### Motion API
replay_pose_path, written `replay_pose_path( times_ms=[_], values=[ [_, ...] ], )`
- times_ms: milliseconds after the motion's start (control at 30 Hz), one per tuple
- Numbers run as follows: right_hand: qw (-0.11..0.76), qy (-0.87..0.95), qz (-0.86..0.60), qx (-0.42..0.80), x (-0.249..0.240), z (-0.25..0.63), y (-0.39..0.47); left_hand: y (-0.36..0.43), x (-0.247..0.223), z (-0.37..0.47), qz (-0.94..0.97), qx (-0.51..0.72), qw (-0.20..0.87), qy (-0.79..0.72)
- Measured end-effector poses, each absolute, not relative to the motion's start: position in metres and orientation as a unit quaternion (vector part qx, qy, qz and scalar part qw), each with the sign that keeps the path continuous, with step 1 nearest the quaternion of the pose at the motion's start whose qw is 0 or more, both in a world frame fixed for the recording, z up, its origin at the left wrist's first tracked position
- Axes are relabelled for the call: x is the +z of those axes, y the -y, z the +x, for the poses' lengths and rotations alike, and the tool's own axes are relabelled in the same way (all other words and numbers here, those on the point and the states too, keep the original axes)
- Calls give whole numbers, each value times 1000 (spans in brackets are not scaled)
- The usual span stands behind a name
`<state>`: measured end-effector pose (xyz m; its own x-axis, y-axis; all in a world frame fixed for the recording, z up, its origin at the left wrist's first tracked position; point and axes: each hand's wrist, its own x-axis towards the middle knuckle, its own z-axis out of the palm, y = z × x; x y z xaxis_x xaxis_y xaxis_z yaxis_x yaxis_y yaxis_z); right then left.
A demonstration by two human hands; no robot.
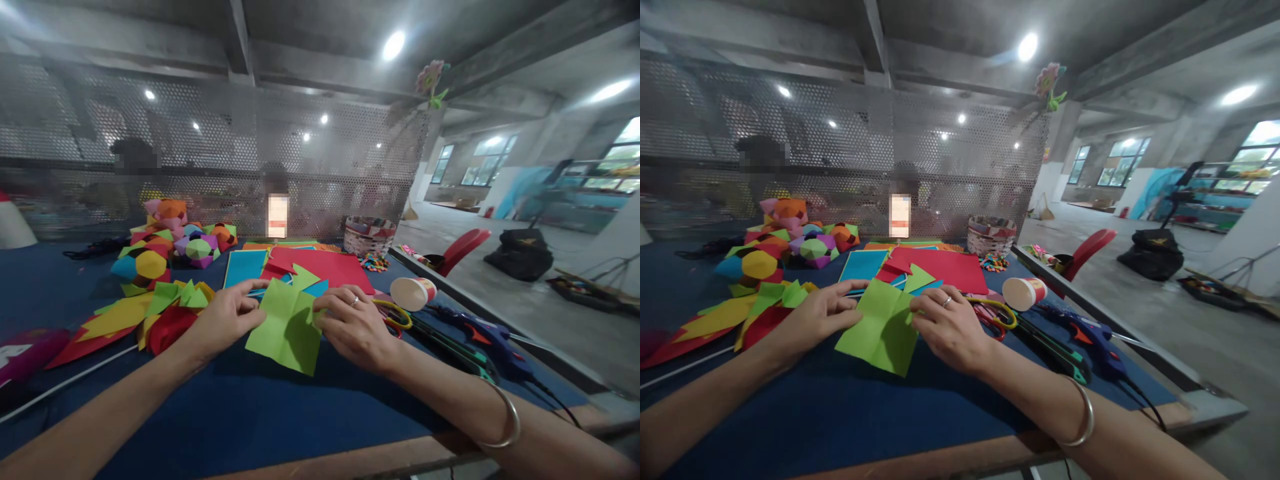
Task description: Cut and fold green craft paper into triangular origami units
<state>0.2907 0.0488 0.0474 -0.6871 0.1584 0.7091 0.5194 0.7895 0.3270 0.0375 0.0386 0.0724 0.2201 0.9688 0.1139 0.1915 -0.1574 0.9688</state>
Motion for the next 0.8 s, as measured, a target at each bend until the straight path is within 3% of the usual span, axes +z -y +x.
replay_pose_path(
  times_ms=[267, 433, 600, 800],
  values=[
    [318, 901, -215, -203, 40, 292, -50, -18, 67, 41, 693, 365, 343, -519],
    [303, 934, -164, -97, 41, 289, -39, -13, 64, 43, 686, 349, 353, -532],
    [326, 935, -113, -75, 41, 287, -32, -5, 59, 25, 731, 329, 346, -489],
    [296, 945, -119, -71, 39, 286, -20, 13, 45, 6, 888, 264, -4, -375]
  ],
)
